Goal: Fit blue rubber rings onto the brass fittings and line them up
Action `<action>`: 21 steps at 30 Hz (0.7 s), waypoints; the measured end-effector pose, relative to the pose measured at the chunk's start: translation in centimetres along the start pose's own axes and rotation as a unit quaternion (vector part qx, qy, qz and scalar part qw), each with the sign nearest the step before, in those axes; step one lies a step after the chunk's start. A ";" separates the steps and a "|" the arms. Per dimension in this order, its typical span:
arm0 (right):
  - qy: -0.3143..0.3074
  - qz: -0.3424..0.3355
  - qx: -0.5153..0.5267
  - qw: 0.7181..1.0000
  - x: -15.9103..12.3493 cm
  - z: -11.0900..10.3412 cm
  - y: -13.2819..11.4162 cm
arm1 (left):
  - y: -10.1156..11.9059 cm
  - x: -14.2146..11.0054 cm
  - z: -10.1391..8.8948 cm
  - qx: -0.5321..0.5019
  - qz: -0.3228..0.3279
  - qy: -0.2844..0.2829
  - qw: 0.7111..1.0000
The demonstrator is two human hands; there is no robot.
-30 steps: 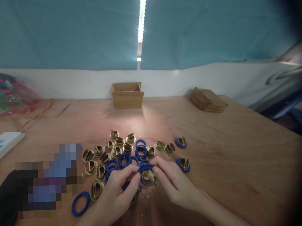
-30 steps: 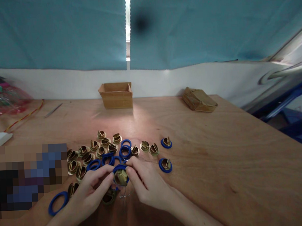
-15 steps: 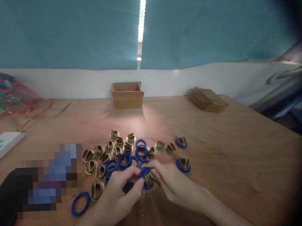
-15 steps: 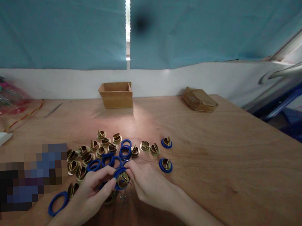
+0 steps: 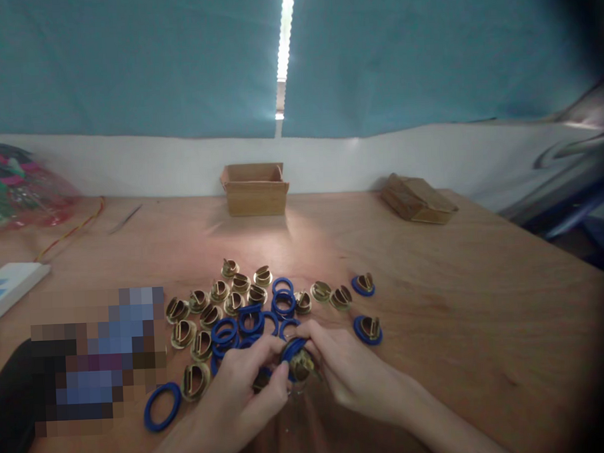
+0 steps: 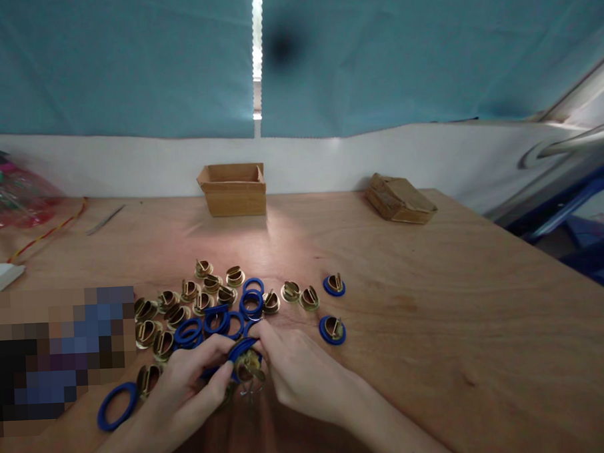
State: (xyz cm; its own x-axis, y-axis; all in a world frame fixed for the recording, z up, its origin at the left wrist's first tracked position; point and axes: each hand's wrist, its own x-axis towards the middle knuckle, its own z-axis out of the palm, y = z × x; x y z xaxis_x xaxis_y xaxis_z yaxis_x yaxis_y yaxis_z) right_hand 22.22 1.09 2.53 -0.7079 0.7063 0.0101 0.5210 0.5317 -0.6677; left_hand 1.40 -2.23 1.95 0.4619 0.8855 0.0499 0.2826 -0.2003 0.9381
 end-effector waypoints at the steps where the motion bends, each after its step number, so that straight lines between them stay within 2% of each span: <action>1: 0.000 -0.003 0.005 1.000 0.0 0.0 -0.1 | 0.0 0.0 -0.1 -0.004 0.000 -0.003 1.000; 10: 0.023 -0.007 0.050 0.998 0.0 -0.3 -0.8 | -0.8 0.1 0.2 -0.009 -0.028 0.034 0.999; 17: 0.050 0.003 0.087 0.995 0.0 -0.7 -1.0 | -0.7 0.2 0.4 -0.058 -0.052 0.058 0.995; 21: 0.038 0.009 0.108 0.993 0.0 -0.8 -0.9 | -0.5 0.1 0.3 -0.065 -0.062 0.044 0.995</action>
State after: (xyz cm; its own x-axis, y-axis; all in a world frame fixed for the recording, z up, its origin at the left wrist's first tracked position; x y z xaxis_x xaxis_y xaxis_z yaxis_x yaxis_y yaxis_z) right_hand 22.13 0.97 3.74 -0.6571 0.7524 0.0464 0.4139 0.4114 -0.8121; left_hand 1.62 -2.15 1.42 0.3526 0.9347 -0.0447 0.2190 -0.0360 0.9751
